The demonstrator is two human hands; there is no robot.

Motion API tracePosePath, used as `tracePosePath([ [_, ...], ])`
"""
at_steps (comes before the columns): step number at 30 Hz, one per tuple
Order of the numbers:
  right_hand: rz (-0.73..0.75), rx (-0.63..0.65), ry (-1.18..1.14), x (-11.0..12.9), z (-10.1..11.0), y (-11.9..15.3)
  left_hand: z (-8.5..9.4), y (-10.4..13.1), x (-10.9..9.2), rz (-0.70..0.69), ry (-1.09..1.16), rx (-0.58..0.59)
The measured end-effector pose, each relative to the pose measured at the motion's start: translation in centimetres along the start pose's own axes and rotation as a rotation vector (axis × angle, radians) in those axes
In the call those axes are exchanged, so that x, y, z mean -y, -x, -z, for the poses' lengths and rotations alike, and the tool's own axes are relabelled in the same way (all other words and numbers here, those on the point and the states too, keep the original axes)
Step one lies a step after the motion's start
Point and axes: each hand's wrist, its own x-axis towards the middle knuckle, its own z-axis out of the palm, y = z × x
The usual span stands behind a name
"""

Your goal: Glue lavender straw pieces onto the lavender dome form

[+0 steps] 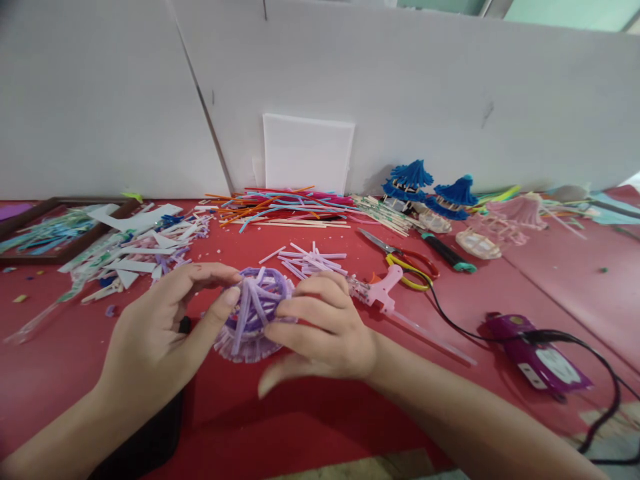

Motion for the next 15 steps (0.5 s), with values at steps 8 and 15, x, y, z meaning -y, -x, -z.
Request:
tracePosePath([
  [8, -0.404, -0.001, -0.169, -0.9, -0.1, -2.6, -0.1, 0.2, 0.0, 0.008, 0.023, -0.021],
  [15, -0.39, 0.053, -0.258, -1.4, -1.2, -3.2, -0.1, -0.1, -0.1, 0.039, 0.029, -0.009],
])
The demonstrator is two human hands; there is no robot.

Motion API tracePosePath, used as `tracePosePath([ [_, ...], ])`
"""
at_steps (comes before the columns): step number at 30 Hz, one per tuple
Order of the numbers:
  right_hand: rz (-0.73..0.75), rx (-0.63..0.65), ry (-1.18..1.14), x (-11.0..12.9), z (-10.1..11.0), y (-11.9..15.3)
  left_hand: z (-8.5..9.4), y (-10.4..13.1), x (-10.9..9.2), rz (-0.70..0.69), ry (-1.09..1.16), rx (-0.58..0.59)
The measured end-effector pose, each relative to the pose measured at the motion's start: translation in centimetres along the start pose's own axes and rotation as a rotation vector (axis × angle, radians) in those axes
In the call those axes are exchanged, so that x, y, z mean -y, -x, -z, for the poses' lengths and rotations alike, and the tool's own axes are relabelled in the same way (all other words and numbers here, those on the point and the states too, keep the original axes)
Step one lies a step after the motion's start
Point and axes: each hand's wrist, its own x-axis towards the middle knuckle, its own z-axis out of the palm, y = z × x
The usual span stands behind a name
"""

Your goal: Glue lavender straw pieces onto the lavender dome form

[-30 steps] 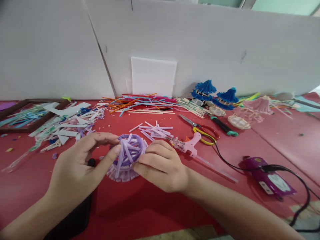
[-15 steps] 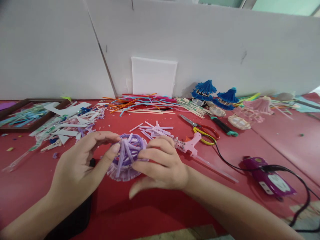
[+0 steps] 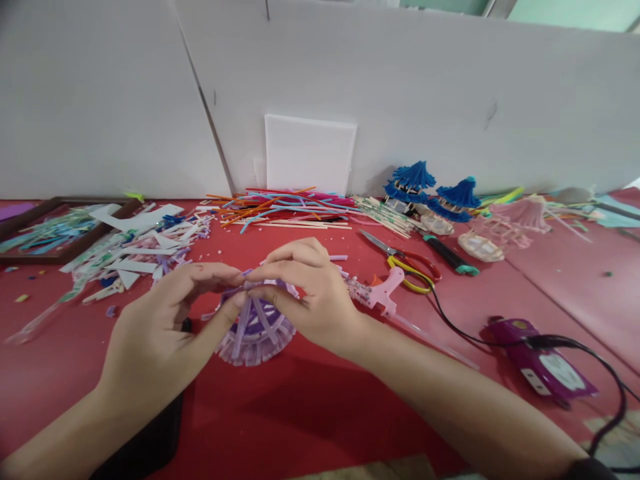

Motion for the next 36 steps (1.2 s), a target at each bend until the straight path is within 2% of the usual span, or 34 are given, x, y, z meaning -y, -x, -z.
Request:
tracePosePath([
  [13, 0.06, -0.041, -0.014, -0.1, -0.32, 0.14, 0.06, 0.1, 0.07, -0.007, 0.001, -0.004],
  [36, 0.082, -0.023, -0.042, -0.23, -0.27, -0.29, 0.04, 0.15, -0.07, -0.065, 0.023, 0.018],
])
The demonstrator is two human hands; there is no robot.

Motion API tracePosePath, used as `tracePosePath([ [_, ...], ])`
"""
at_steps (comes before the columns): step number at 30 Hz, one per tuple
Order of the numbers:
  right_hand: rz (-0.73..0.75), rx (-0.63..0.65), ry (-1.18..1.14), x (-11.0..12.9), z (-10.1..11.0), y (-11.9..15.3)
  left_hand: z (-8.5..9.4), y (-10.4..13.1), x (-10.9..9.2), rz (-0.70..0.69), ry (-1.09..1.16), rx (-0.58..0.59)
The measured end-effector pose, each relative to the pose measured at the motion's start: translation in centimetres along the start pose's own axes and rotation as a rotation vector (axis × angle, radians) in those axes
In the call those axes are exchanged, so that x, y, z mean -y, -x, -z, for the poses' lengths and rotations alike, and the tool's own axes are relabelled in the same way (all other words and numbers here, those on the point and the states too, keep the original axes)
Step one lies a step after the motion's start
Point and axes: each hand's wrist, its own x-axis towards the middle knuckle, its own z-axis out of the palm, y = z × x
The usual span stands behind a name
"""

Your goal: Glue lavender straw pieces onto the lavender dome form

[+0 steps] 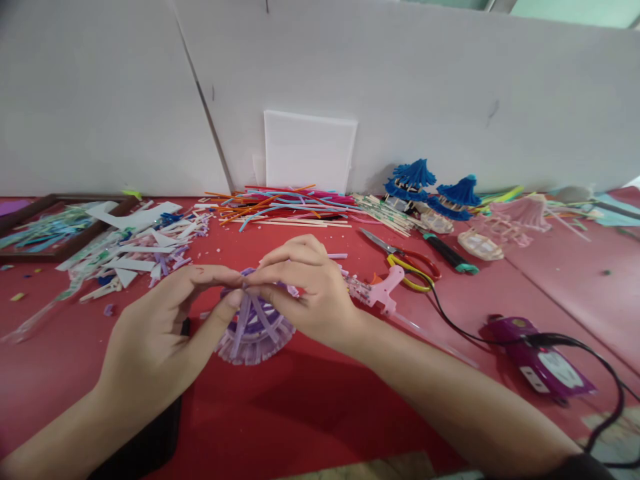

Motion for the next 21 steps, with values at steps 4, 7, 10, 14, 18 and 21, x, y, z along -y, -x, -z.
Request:
tracePosePath([
  [4, -0.077, 0.041, -0.001, 0.5, 1.2, 0.1, 0.1, 0.3, -0.2, -0.052, 0.025, -0.04],
  [7, -0.241, 0.0, 0.08, 0.2, 3.2, 0.9, 0.6, 1.0, 0.1, -0.055, 0.046, -0.062],
  [10, -0.367, -0.035, 0.252, -1.4, 6.3, 2.6, 1.4, 1.8, 1.4, -0.018, 0.099, -0.045],
  [14, -0.501, 0.194, 0.574, -4.7, 11.1, 5.8, 2.1, 2.6, 3.8, 0.176, 0.058, -0.089],
  [18, -0.443, 0.474, 0.6, -7.5, 14.6, 8.6, 0.9, 3.9, 5.1, 0.323, 0.085, -0.092],
  [21, -0.323, 0.605, 0.578, -8.7, 15.4, 10.3, -0.4, 5.5, 4.9, 0.32, 0.199, -0.06],
])
